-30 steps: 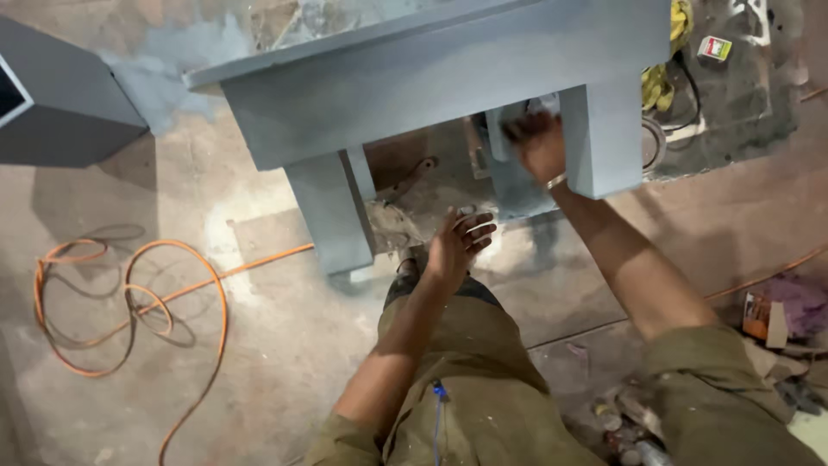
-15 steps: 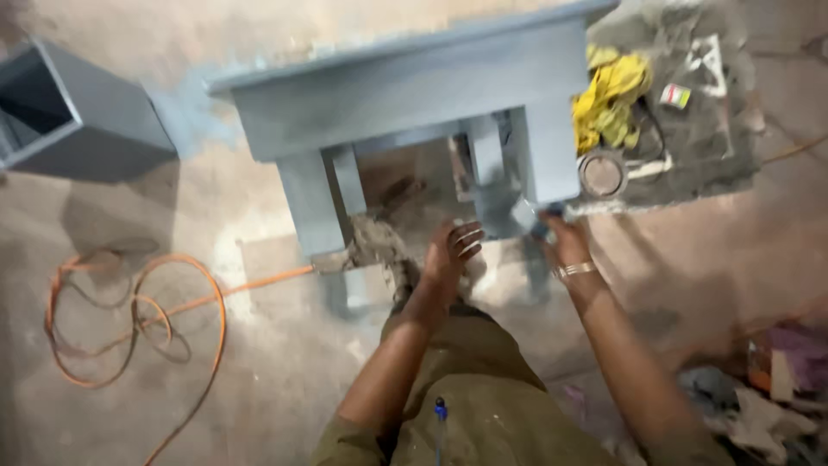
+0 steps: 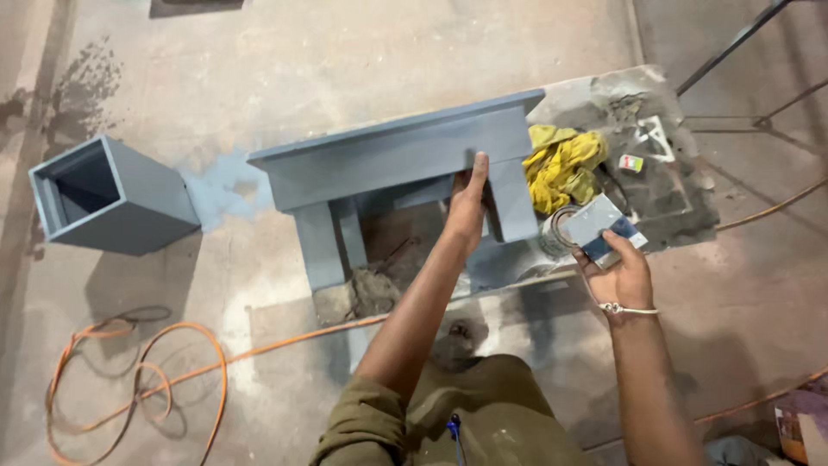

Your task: The person sands the surface of a light blue painted wooden stool using a sanding block. They systematically smooth the top, legs, and underside of the stool, frequently rotating the sanding block to use a fresh surface.

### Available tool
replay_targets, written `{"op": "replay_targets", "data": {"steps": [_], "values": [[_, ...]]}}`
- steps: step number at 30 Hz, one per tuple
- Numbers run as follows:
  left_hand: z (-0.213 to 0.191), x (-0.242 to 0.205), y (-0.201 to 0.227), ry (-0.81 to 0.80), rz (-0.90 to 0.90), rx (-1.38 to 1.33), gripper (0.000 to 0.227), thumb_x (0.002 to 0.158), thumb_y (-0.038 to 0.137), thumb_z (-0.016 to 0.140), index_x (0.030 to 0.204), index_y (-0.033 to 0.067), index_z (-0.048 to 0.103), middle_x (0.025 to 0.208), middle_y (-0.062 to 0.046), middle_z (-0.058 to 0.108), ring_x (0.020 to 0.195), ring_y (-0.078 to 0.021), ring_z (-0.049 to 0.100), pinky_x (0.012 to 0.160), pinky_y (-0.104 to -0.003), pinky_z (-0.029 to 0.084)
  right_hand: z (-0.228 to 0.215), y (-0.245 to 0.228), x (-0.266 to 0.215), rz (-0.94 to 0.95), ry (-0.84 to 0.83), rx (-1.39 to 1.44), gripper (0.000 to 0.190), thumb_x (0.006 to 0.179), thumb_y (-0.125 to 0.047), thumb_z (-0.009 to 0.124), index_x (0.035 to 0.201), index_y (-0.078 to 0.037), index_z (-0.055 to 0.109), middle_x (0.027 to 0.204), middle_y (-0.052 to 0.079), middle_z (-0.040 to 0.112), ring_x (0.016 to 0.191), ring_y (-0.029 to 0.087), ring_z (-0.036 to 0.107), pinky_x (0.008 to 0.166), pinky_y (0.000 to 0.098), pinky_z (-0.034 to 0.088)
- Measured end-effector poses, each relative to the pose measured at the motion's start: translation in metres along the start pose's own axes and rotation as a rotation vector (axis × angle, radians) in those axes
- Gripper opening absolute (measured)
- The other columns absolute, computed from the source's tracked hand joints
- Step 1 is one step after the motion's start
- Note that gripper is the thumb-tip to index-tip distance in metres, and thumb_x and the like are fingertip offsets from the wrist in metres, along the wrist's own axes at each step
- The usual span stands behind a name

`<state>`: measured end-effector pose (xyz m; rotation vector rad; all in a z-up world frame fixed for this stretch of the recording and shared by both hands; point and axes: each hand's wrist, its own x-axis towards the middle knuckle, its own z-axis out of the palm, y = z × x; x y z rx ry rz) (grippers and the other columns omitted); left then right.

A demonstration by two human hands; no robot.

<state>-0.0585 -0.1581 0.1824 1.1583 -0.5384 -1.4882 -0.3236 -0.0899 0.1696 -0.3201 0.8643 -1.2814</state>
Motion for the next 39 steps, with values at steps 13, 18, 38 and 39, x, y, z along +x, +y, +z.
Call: {"op": "replay_targets", "data": {"steps": [13,18,38,39], "values": [[-0.001,0.022,-0.031,0.269,-0.014,0.197,0.095,0.091,0.070,0.055,0.156,0.0016,0.045,0.151,-0.033,0.045,0.135,-0.0528,0.036,0.107,-0.062,0.030,-0.013,0.008,0.026,0.035,0.040,0.166,0.024,0.096,-0.009,0.063,0.120,-0.009,0.066,0.112,0.009,0.072,0.100,0.027,0.070,0.076,0.0418,0.058],[-0.029,0.019,-0.045,0.159,0.035,0.189,0.104,0.089,0.080,0.032,0.163,0.0073,0.019,0.172,-0.012,0.018,0.156,-0.0265,0.020,0.123,-0.039,0.013,-0.037,0.041,0.044,0.113,0.108,0.326,0.026,0.093,-0.009,0.065,0.119,-0.008,0.067,0.113,0.006,0.072,0.101,0.025,0.071,0.076,0.0420,0.058],[-0.040,0.003,-0.042,0.100,0.320,0.321,0.081,0.110,0.056,0.026,0.163,-0.0046,0.018,0.173,-0.015,0.018,0.160,-0.0270,0.017,0.130,-0.040,0.009,-0.065,0.078,0.116,0.242,0.009,0.280,0.025,0.095,-0.004,0.064,0.120,-0.005,0.067,0.110,0.007,0.073,0.100,0.021,0.071,0.087,0.0441,0.062],[-0.041,0.004,-0.042,0.128,0.350,0.476,0.083,0.110,0.060,0.023,0.163,-0.0031,0.017,0.174,-0.014,0.017,0.161,-0.0262,0.015,0.130,-0.039,0.007,-0.063,0.078,0.120,0.253,0.018,0.273,0.027,0.093,-0.005,0.063,0.120,-0.005,0.067,0.110,0.006,0.073,0.100,0.020,0.072,0.087,0.0432,0.062]]}}
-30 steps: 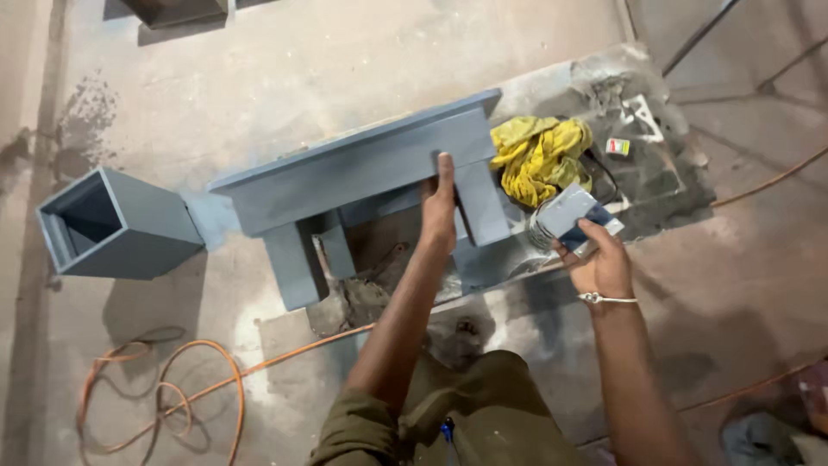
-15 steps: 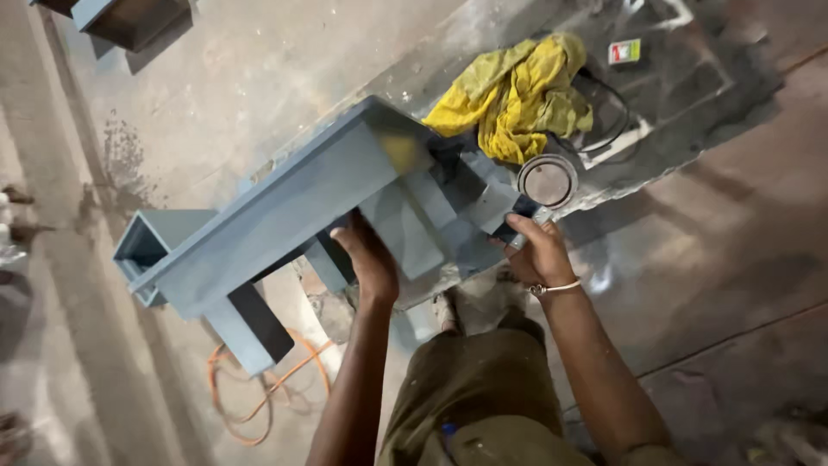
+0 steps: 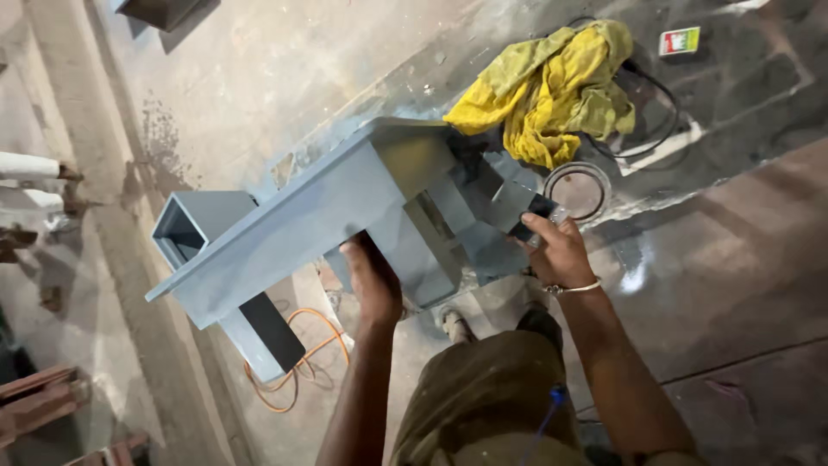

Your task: The person sands the surface of a light blue painted wooden stool using a sanding block. They systematically smooth the top, legs, and underside of the stool, frequently rotating the sanding block to use a fresh surface.

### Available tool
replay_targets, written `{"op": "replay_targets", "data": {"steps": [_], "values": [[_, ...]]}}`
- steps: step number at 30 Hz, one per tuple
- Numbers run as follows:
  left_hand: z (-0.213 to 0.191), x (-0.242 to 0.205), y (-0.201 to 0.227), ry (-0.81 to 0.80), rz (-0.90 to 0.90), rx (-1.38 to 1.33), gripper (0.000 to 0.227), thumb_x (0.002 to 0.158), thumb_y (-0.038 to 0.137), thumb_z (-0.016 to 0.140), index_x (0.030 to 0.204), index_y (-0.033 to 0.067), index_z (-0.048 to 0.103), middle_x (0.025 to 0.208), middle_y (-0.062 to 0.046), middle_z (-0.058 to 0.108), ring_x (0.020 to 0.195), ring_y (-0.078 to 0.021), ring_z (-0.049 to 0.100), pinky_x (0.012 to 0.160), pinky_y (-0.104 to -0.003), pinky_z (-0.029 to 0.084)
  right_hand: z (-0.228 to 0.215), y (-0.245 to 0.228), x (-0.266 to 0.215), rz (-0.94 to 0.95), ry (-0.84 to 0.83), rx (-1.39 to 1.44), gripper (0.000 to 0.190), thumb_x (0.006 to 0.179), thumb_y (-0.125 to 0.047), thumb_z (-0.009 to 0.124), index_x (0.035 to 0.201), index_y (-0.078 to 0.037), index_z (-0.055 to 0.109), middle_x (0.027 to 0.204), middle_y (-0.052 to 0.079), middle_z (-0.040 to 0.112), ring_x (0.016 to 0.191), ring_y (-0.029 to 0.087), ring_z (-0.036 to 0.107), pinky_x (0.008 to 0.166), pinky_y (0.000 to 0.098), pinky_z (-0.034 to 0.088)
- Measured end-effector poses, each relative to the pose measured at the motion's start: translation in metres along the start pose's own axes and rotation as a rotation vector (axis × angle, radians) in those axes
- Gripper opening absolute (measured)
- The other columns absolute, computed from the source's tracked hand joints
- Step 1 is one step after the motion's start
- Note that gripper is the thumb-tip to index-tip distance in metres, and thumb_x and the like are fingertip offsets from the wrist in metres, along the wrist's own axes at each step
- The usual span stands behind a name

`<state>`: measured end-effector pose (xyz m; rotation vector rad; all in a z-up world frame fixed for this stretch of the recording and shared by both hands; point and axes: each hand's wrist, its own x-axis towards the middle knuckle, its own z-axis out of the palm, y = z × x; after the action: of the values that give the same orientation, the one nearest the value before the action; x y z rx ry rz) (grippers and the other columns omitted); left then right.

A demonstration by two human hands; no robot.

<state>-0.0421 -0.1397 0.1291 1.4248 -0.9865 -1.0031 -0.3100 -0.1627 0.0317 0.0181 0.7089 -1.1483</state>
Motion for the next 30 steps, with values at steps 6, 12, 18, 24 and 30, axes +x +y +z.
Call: {"op": "replay_targets", "data": {"steps": [6,12,18,24,30], "values": [[0.015,-0.011,0.000,0.156,-0.286,-0.341,0.099,0.091,0.080,0.022,0.163,0.0122,0.023,0.165,-0.011,0.032,0.146,-0.0275,0.038,0.119,-0.041,0.031,-0.008,0.005,0.011,-0.076,-0.078,0.029,0.026,0.095,-0.005,0.064,0.121,-0.002,0.065,0.110,0.006,0.073,0.099,0.019,0.071,0.086,0.0384,0.060],[0.040,-0.010,0.022,-0.084,-0.336,-0.431,0.111,0.097,0.091,0.021,0.161,0.0009,0.036,0.144,-0.025,0.054,0.119,-0.0390,0.058,0.102,-0.050,0.050,-0.033,0.024,0.024,-0.009,-0.024,-0.047,0.014,0.096,-0.007,0.071,0.108,-0.004,0.066,0.080,-0.005,0.062,0.056,0.002,0.047,0.048,0.0206,0.033],[0.022,-0.003,0.027,0.068,-0.243,-0.133,0.116,0.082,0.091,0.028,0.160,0.0054,0.029,0.155,-0.017,0.047,0.137,-0.0329,0.052,0.112,-0.048,0.047,-0.055,0.044,0.032,-0.020,0.013,-0.159,0.021,0.101,-0.009,0.076,0.095,-0.010,0.055,0.066,-0.009,0.045,0.049,0.000,0.038,0.043,0.0202,0.027],[-0.020,-0.005,-0.018,0.138,-0.291,0.169,0.087,0.103,0.069,0.031,0.160,0.0034,0.028,0.161,-0.015,0.038,0.146,-0.0273,0.037,0.122,-0.041,0.030,-0.013,0.009,0.018,0.015,0.008,0.124,0.023,0.088,-0.003,0.063,0.110,-0.002,0.067,0.103,0.007,0.074,0.089,0.018,0.074,0.075,0.0322,0.062],[0.000,0.019,-0.023,0.197,-0.414,-0.368,0.085,0.102,0.068,0.037,0.156,0.0019,0.039,0.150,-0.016,0.047,0.134,-0.0268,0.043,0.118,-0.039,0.034,0.066,-0.040,-0.009,-0.053,-0.059,0.059,0.023,0.101,0.001,0.067,0.124,-0.003,0.066,0.116,0.011,0.071,0.101,0.029,0.070,0.073,0.0372,0.053]]}}
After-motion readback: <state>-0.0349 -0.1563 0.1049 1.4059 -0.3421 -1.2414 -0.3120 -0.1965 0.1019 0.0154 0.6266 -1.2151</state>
